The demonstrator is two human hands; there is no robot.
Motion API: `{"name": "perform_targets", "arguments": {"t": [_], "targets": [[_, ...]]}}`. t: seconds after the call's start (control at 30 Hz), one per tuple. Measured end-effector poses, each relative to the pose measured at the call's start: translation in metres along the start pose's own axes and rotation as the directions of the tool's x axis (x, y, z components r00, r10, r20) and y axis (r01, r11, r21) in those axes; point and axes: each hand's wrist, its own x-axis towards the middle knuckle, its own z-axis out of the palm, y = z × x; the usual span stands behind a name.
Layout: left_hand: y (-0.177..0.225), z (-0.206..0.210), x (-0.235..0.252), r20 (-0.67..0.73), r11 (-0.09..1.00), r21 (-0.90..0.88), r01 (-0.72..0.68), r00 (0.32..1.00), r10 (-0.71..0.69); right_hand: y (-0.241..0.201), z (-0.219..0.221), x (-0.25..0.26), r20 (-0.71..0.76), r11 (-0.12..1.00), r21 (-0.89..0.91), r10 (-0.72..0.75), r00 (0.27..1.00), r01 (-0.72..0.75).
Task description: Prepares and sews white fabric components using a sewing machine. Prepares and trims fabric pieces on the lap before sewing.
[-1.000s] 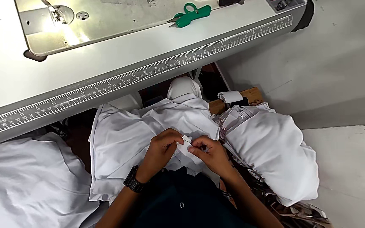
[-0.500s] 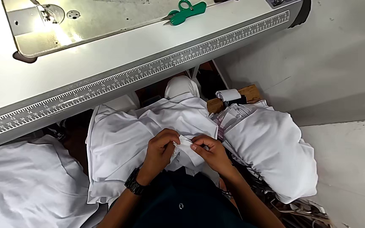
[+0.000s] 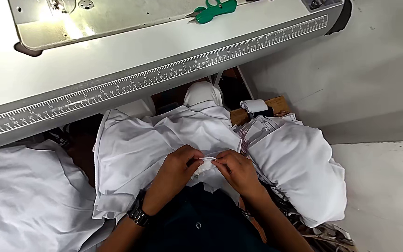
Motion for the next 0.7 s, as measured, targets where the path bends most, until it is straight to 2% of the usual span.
{"name": "perform_targets", "arguments": {"t": [0.07,0.13,0.27,0.33,0.4,0.5,0.57,0.63,0.7], "targets": [[0.004,0.003,-0.005,-0.064,0.993,0.09,-0.081,0.994,0.087,0.0,0.002,-0.004,-0.028,0.999,-0.043,-0.025,0.999,0.024],[0.006,0.005,-0.01,-0.119,0.978,0.143,-0.149,0.979,0.166,0.001,0.001,-0.007,-0.019,0.999,-0.031,0.01,1.0,-0.01],[0.0,0.008,-0.018,-0.18,0.945,0.203,-0.256,0.939,0.293,0.008,-0.001,-0.009,0.032,0.973,0.2,0.111,0.993,-0.115],[-0.006,0.008,-0.024,-0.181,0.929,0.209,-0.306,0.921,0.344,0.014,-0.004,-0.004,0.114,0.951,0.291,0.08,0.99,-0.11],[-0.011,0.008,-0.029,-0.192,0.916,0.209,-0.344,0.904,0.383,0.017,-0.008,0.006,0.176,0.941,0.334,-0.012,0.984,-0.048],[-0.015,0.006,-0.033,-0.22,0.914,0.196,-0.356,0.892,0.395,0.011,-0.016,0.018,0.196,0.941,0.336,-0.116,0.974,0.044],[-0.015,0.004,-0.033,-0.224,0.929,0.165,-0.332,0.905,0.363,0.003,-0.02,0.016,0.234,0.946,0.319,-0.131,0.963,0.051],[-0.017,0.004,-0.034,-0.213,0.942,0.128,-0.31,0.919,0.332,-0.006,-0.015,0.004,0.232,0.959,0.281,-0.082,0.969,0.014],[-0.02,0.006,-0.038,-0.186,0.943,0.125,-0.309,0.926,0.328,-0.018,-0.002,-0.015,0.143,0.966,0.252,0.027,0.989,-0.063]]}}
